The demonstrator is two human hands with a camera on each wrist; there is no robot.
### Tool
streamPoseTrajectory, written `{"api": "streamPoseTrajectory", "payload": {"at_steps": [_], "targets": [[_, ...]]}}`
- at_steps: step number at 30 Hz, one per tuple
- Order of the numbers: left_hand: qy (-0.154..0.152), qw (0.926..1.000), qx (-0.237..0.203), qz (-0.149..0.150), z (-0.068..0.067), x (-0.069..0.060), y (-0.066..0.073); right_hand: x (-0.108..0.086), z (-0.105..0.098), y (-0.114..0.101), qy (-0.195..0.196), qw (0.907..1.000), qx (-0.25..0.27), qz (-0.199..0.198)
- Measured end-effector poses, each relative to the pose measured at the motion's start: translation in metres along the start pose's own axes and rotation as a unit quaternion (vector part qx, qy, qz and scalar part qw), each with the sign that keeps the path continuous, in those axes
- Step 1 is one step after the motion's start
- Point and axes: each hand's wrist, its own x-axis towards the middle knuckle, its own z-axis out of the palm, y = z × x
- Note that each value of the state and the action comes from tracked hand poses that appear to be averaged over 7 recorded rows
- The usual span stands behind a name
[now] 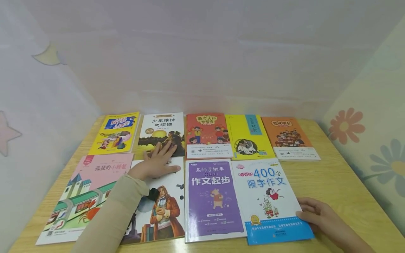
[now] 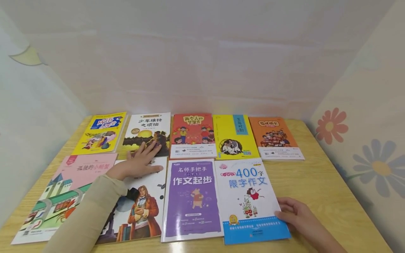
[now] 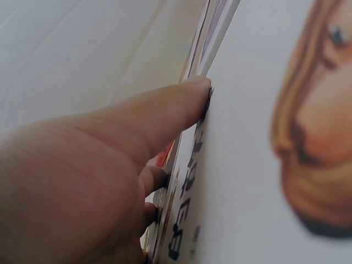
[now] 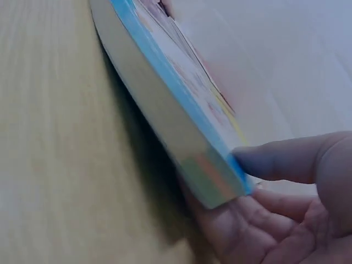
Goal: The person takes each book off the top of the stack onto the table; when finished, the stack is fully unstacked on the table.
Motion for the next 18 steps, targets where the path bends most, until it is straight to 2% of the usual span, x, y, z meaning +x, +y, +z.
{"api": "streamPoseTrajectory", "payload": {"at_steps": [2,5,9,11,15,18], "targets": [[0.0,1.0,0.0,0.002,-0.001,-0.001,-0.001,0.0,-0.001,-0.007,0.02,0.9967,-0.077,-0.017],[-0.004,1.0,0.003,0.003,-0.001,-0.001,-0.003,0.002,-0.006,-0.02,0.062,0.9785,-0.184,-0.069],[-0.004,0.9999,0.01,0.0,0.0,0.0,-0.005,0.009,-0.003,-0.053,0.114,0.9551,-0.233,-0.143],[-0.003,0.9999,0.011,-0.002,-0.001,0.0,-0.005,0.017,0.005,-0.074,0.127,0.9481,-0.236,-0.171],[-0.003,1.0,0.005,0.0,-0.002,0.001,-0.004,0.043,0.027,-0.114,0.105,0.9512,-0.217,-0.192],[-0.004,0.9999,0.011,0.0,-0.001,0.001,-0.004,0.068,0.044,-0.136,0.076,0.9609,-0.182,-0.194]]}}
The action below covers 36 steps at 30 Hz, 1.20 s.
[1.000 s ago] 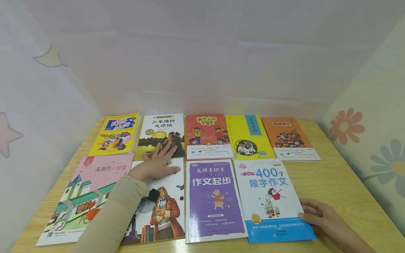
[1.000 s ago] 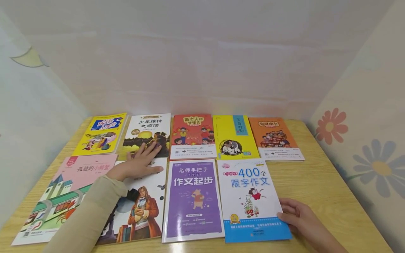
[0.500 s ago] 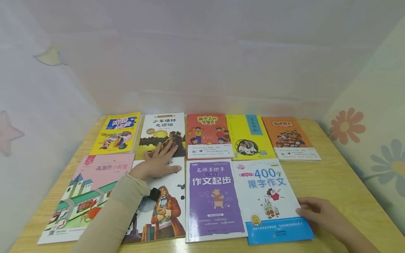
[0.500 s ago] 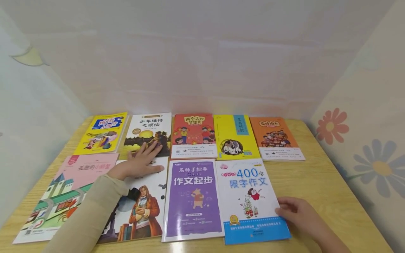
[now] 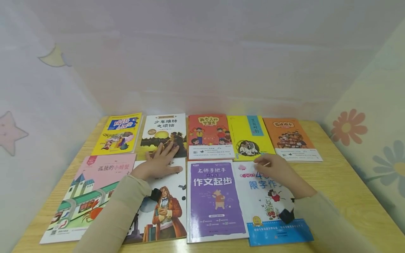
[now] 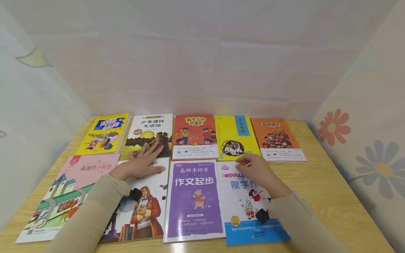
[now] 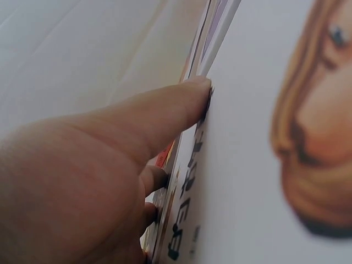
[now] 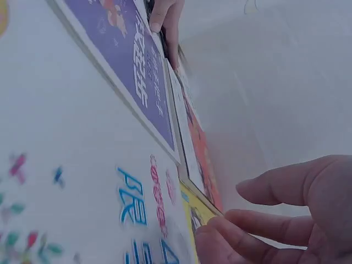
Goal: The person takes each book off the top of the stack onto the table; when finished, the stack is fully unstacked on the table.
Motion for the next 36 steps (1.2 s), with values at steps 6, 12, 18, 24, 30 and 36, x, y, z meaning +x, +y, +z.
{"api": "streamPoseTrajectory", "payload": {"at_steps": [6,12,18,24,30,36], "targets": [[0.003,1.0,0.003,-0.001,0.001,0.0,-0.002,0.05,0.02,-0.016,-0.027,0.9977,0.032,0.053],[0.003,1.0,0.005,-0.004,0.003,0.001,0.002,0.069,0.026,-0.022,-0.047,0.9933,0.045,0.095],[0.002,1.0,-0.004,-0.006,0.002,0.0,0.002,0.078,0.029,-0.032,-0.068,0.9858,0.101,0.116],[0.002,0.9999,-0.01,-0.006,0.003,0.001,0.0,0.081,0.031,-0.039,-0.088,0.9793,0.124,0.134],[0.001,0.9999,-0.008,-0.008,0.002,0.002,0.001,0.082,0.034,-0.041,-0.082,0.9739,0.143,0.156],[0.001,0.9999,-0.006,-0.008,0.001,0.0,0.002,0.084,0.035,-0.043,-0.09,0.97,0.155,0.164]]}}
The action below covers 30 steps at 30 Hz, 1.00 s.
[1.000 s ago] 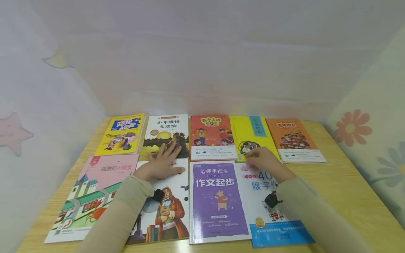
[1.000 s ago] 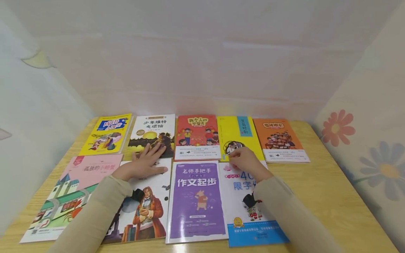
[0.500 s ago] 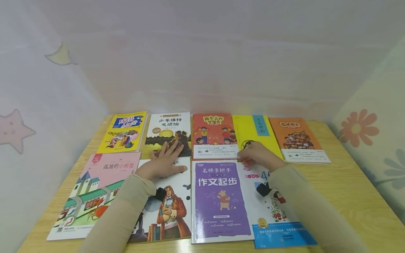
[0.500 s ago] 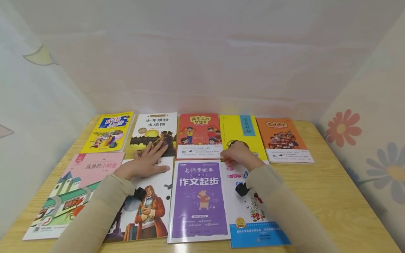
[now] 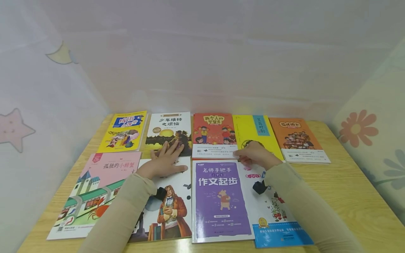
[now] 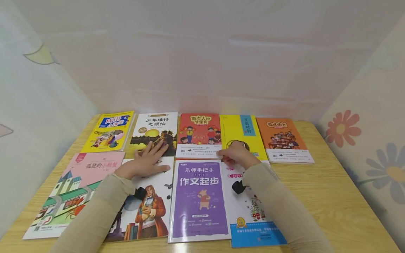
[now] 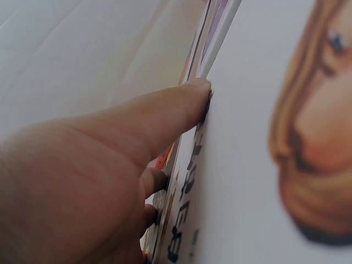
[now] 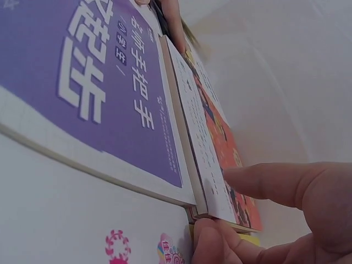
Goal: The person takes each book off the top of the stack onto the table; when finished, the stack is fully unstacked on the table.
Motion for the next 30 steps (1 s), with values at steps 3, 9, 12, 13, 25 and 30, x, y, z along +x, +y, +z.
{"api": "streamPoseTrajectory", "payload": {"at_steps": [3,9,12,13,25,30], "targets": [[0.001,1.0,0.002,-0.006,0.002,0.001,-0.002,0.001,0.001,-0.001,0.002,0.9996,-0.028,0.001],[0.003,1.0,-0.002,-0.007,0.004,0.002,-0.004,0.007,0.015,-0.005,0.046,0.9847,-0.168,-0.012],[0.0,1.0,-0.004,-0.003,0.002,0.001,-0.002,0.009,0.024,-0.006,0.051,0.9795,-0.194,-0.018],[-0.001,1.0,-0.004,-0.003,0.001,0.0,-0.001,0.009,0.027,-0.007,0.052,0.9784,-0.199,-0.022],[0.0,1.0,-0.005,-0.002,0.002,0.004,0.0,0.008,0.017,-0.011,0.061,0.9764,-0.207,-0.014],[-0.005,0.9999,-0.009,-0.007,0.001,0.003,0.0,0.01,0.016,-0.014,0.046,0.9775,-0.206,-0.008]]}}
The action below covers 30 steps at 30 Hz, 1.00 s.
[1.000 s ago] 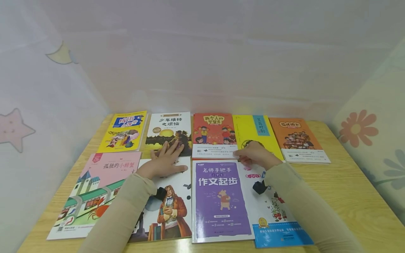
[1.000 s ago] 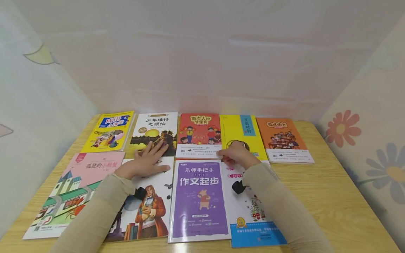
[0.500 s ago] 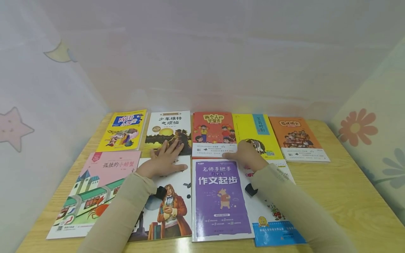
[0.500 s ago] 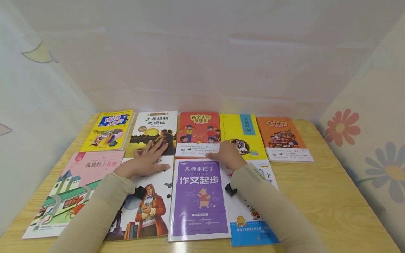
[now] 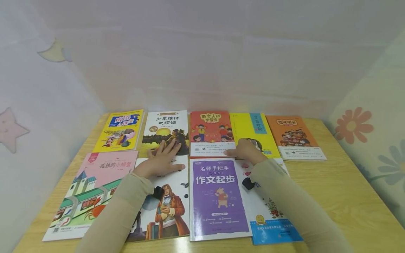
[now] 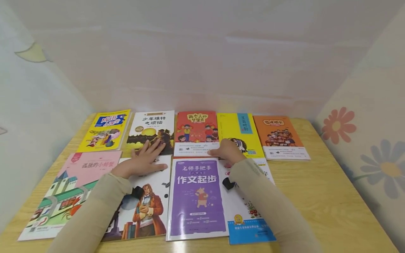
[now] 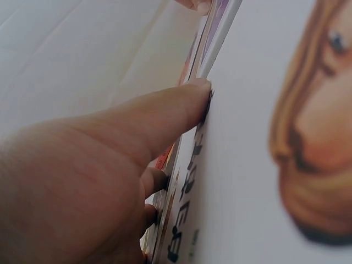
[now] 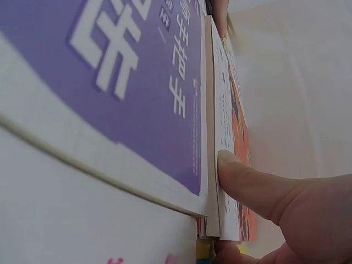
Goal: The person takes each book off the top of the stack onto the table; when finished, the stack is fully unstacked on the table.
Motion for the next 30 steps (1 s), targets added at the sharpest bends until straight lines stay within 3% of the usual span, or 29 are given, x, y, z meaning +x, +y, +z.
{"api": "streamPoseTrajectory", "payload": {"at_steps": [5,9,15,30], "targets": [[0.001,1.0,-0.008,0.005,-0.002,-0.005,0.0,0.005,-0.001,0.0,-0.017,0.9996,0.002,0.023],[0.002,0.9999,-0.009,0.009,-0.001,-0.005,0.001,0.007,-0.007,0.004,-0.023,0.998,0.04,0.043],[0.003,0.9999,-0.005,0.013,-0.001,-0.004,0.003,-0.003,-0.018,0.009,-0.014,0.9931,0.112,0.031],[0.004,1.0,0.005,0.007,-0.002,-0.004,0.003,-0.003,-0.016,0.02,0.012,0.9809,0.193,0.026]]}}
